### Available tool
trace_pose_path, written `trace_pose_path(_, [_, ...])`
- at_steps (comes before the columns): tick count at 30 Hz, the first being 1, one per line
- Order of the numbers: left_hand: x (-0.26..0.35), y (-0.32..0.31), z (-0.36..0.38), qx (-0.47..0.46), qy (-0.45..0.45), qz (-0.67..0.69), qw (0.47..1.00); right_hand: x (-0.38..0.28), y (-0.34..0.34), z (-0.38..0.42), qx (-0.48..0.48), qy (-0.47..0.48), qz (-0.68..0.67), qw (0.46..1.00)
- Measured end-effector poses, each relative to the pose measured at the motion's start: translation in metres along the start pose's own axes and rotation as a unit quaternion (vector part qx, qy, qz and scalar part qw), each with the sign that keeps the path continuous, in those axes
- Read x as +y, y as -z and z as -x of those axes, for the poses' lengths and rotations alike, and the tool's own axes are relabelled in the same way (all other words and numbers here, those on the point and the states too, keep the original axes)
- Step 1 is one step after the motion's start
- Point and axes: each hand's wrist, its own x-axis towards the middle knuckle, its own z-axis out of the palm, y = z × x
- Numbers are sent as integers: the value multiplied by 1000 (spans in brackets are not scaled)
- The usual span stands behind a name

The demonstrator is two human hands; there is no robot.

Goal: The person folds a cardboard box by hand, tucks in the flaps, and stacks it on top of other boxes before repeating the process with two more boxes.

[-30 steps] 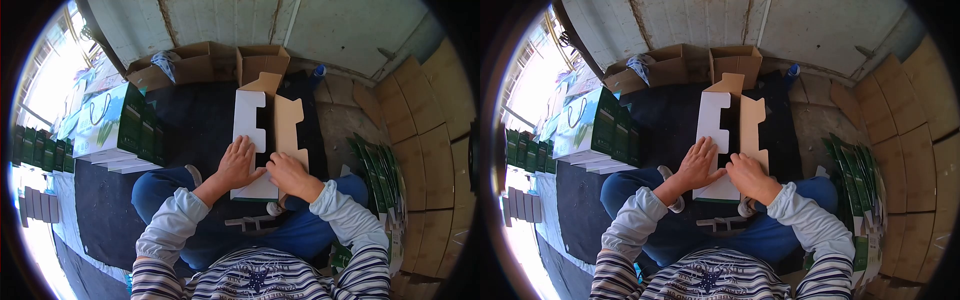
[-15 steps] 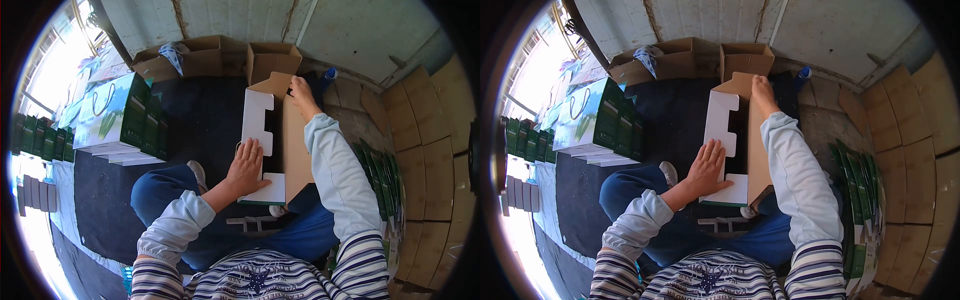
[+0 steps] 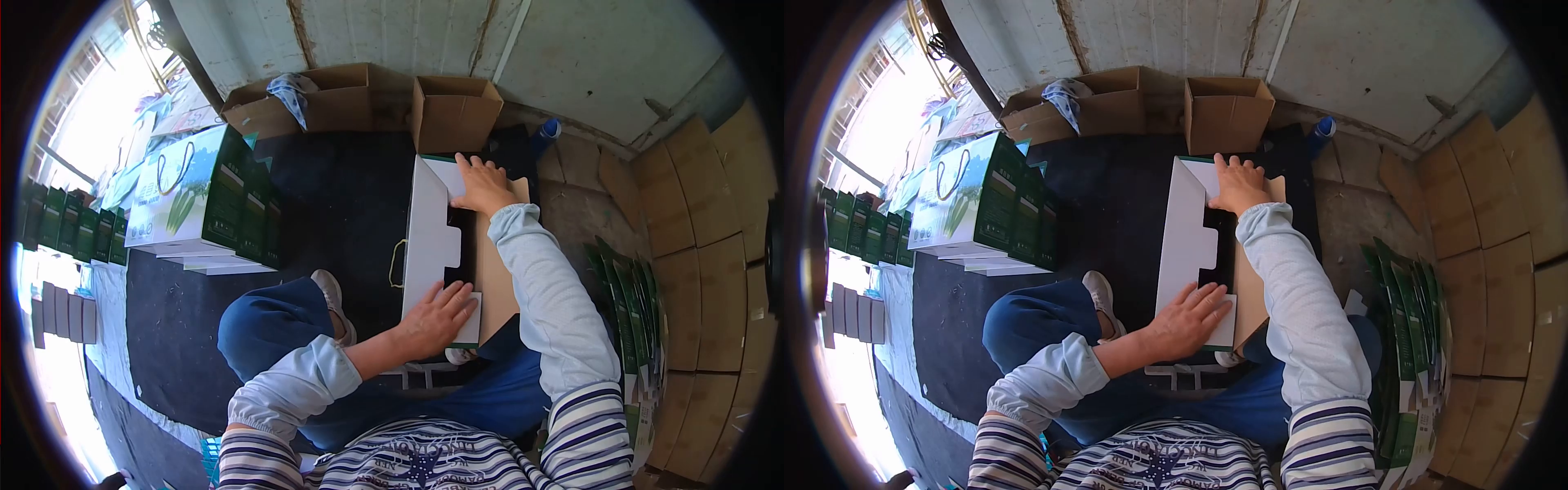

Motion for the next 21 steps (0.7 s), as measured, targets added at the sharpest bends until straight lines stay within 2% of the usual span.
trace_pose_path(2, [10,2,-1,-13,23,102,994,1,3,-2,-28,-12,2,1000])
trace_pose_path(8, [20,13,-2,-62,13,31,998,17,2,1,-46,-50,38,997])
trace_pose_path(12, [36,9,2,-101,-30,18,994,41,-1,9,-68,-84,37,993])
trace_pose_path(15, [28,22,15,-105,-32,-40,993,73,1,16,-92,-90,20,991])
trace_pose_path(18, [-1,51,32,-110,-5,-50,993,112,7,31,-166,-101,-58,979])
trace_pose_path(20, [-20,56,38,-91,54,-53,993,144,-3,40,-211,-144,-150,955])
trace_pose_path(21, [-27,64,36,-132,73,-60,987,148,-3,51,-238,-168,-206,934])
